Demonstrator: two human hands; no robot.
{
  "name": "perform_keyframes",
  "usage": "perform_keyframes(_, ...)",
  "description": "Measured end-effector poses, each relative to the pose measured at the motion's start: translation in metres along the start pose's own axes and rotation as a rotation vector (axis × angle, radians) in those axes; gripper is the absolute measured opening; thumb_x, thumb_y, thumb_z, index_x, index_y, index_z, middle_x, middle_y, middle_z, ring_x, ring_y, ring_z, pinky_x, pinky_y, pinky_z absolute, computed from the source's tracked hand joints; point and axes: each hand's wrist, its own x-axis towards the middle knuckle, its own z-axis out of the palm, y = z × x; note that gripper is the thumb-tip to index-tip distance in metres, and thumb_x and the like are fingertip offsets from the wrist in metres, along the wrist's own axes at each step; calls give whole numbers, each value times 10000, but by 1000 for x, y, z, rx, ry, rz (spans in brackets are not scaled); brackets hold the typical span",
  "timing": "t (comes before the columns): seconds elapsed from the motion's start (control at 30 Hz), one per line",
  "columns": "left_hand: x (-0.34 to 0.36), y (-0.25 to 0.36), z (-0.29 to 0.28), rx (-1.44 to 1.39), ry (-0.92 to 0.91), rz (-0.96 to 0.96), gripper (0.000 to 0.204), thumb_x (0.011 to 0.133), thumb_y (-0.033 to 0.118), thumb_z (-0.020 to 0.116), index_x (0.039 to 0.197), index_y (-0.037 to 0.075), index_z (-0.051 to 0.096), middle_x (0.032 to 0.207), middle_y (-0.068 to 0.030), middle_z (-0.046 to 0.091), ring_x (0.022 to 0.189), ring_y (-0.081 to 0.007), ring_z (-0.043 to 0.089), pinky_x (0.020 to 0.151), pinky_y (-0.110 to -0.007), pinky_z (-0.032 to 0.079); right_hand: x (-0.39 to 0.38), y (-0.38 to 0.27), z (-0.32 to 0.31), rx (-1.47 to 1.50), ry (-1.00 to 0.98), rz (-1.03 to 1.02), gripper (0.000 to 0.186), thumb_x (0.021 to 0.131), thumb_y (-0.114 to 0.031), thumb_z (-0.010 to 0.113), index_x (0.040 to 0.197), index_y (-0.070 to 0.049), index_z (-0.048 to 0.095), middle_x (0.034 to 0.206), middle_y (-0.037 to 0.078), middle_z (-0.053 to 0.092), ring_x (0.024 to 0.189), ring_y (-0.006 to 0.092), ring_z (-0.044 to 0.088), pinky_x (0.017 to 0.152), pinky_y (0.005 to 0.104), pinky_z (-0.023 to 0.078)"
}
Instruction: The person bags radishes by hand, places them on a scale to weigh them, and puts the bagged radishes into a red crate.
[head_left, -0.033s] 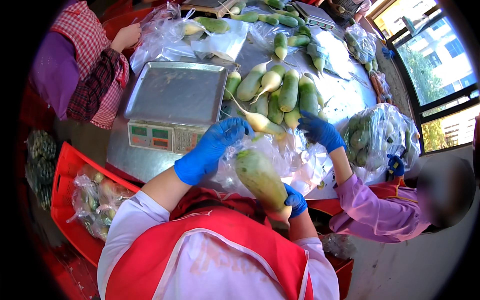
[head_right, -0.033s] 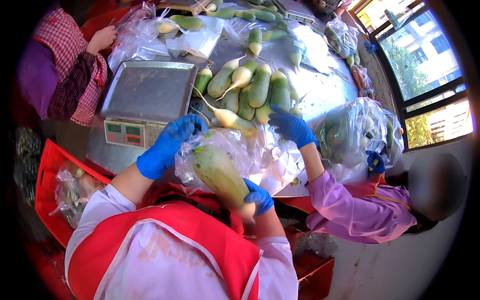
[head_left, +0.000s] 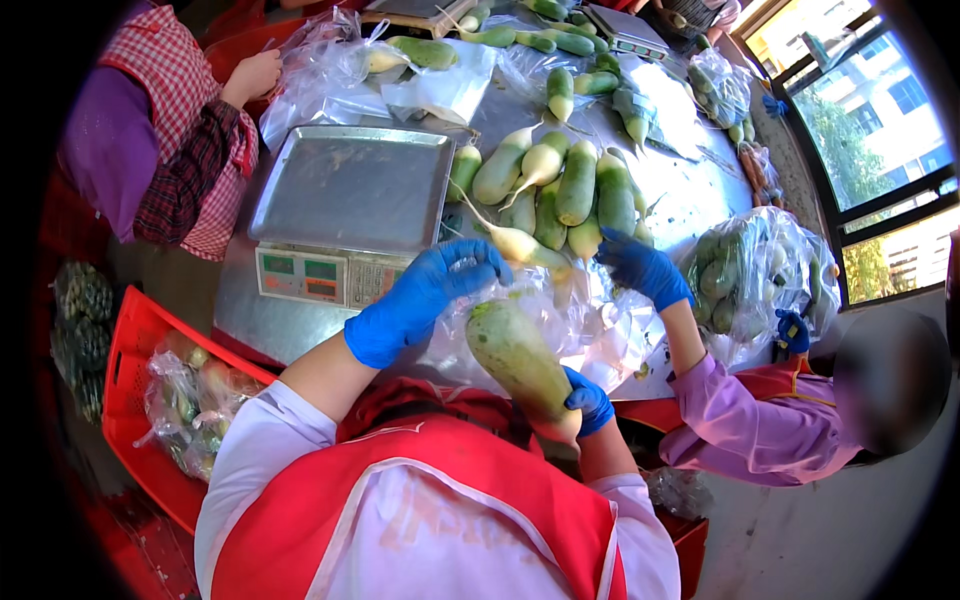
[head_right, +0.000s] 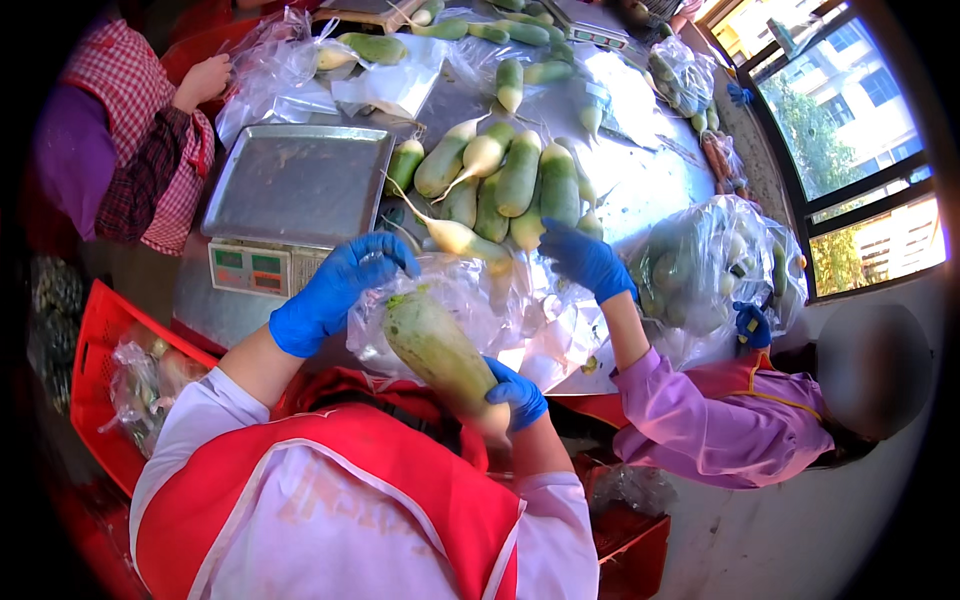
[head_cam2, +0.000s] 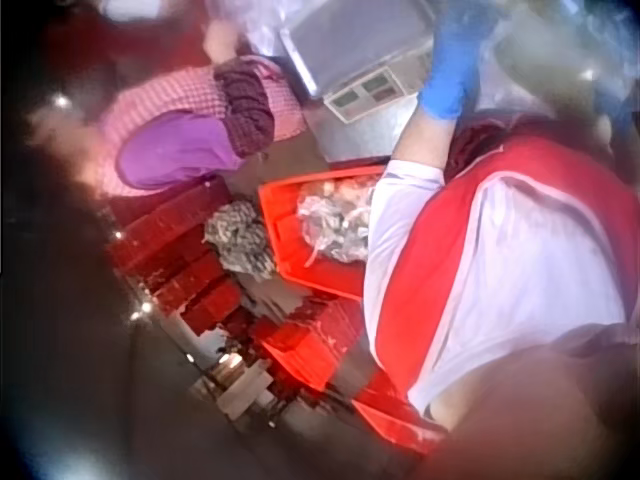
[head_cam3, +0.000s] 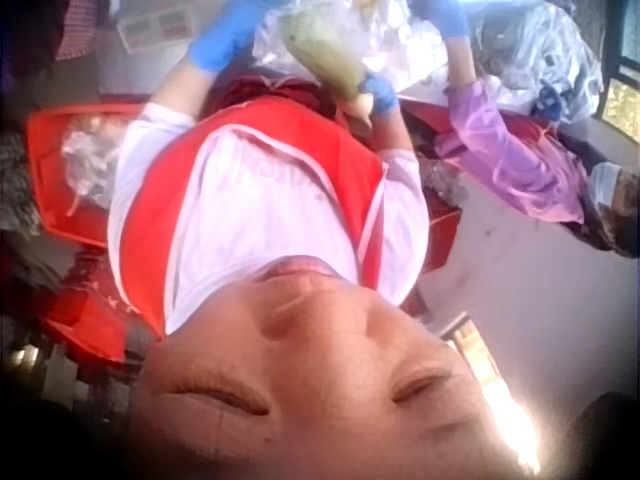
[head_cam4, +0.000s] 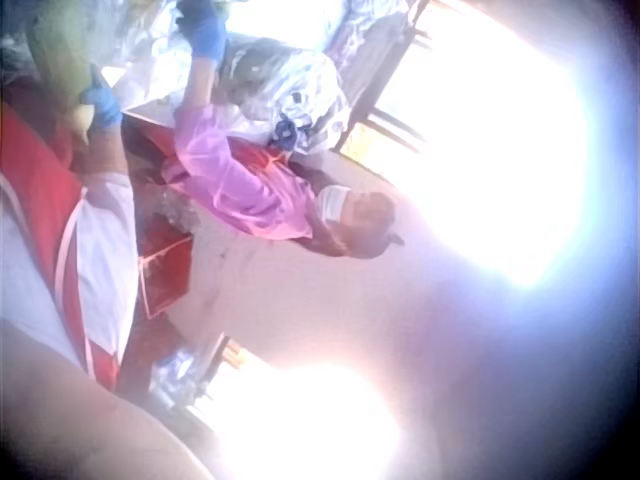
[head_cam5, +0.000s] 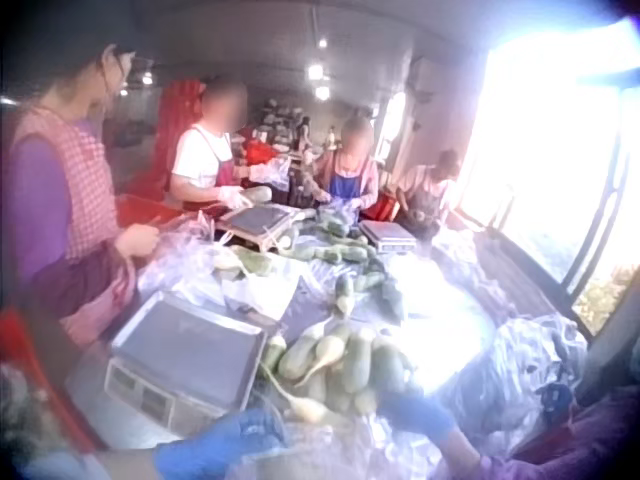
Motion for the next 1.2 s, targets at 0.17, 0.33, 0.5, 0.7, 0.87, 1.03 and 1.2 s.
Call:
perform_keyframes(0.17, -22, -19, 13, 194, -263, -119, 179, 832, 103, 580, 1006, 61, 570, 923, -11, 584, 896, -94, 524, 841, -261, 414, 26, 17, -8, 407, 77, -51, 707, 697, -296, 627, 1277, 22, 378, 1171, 183, 517, 1060, 310, 516, 931, 395, 403)
perform_keyframes(0.33, -58, -45, 28, 519, -521, -70, 257, 855, 84, 518, 1113, 91, 510, 958, -24, 535, 877, -85, 509, 796, -264, 436, 53, 6, -11, 399, 48, -480, 627, 767, -446, 571, 1247, -62, 446, 1218, 141, 511, 1089, 311, 500, 938, 453, 396)
perform_keyframes(0.5, -64, -30, 30, 66, -96, -363, 302, 833, 10, 514, 1128, 70, 494, 1074, -54, 546, 958, -119, 521, 880, -267, 411, 71, 1, -13, 460, 147, -697, 648, 768, -424, 600, 1271, -57, 421, 1277, 115, 469, 1165, 292, 441, 1008, 465, 319)
perform_keyframes(0.7, -80, -4, 11, 195, -309, -208, 211, 865, 15, 470, 1062, 17, 547, 1017, -49, 585, 859, -89, 527, 807, -236, 430, 84, 56, 4, 769, 37, -702, 525, 853, -335, 526, 1274, -44, 409, 1304, 127, 440, 1195, 277, 412, 1049, 437, 268)
perform_keyframes(0.87, -80, -18, -9, 109, 109, -264, 196, 831, -36, 460, 977, 19, 579, 969, -58, 602, 859, -111, 547, 801, -247, 433, 85, 78, 27, 844, 355, -482, 451, 845, -222, 586, 1238, -63, 433, 1272, 106, 461, 1200, 259, 404, 1024, 454, 297)
perform_keyframes(1.03, -78, -40, -29, 64, 253, -232, 202, 819, -51, 448, 947, 12, 591, 941, -67, 617, 907, -135, 564, 826, -248, 421, 51, 90, -11, 318, 706, -336, 205, 836, -171, 595, 981, -25, 604, 959, 74, 626, 908, 185, 568, 891, 356, 403)
perform_keyframes(1.2, -85, -53, -31, 61, 333, -265, 176, 829, -41, 454, 905, 16, 601, 892, -60, 619, 846, -123, 560, 789, -240, 424, -1, 47, 28, -719, 1046, -257, 239, 817, -134, 618, 1001, 18, 598, 893, 51, 621, 842, 132, 553, 782, 296, 432)
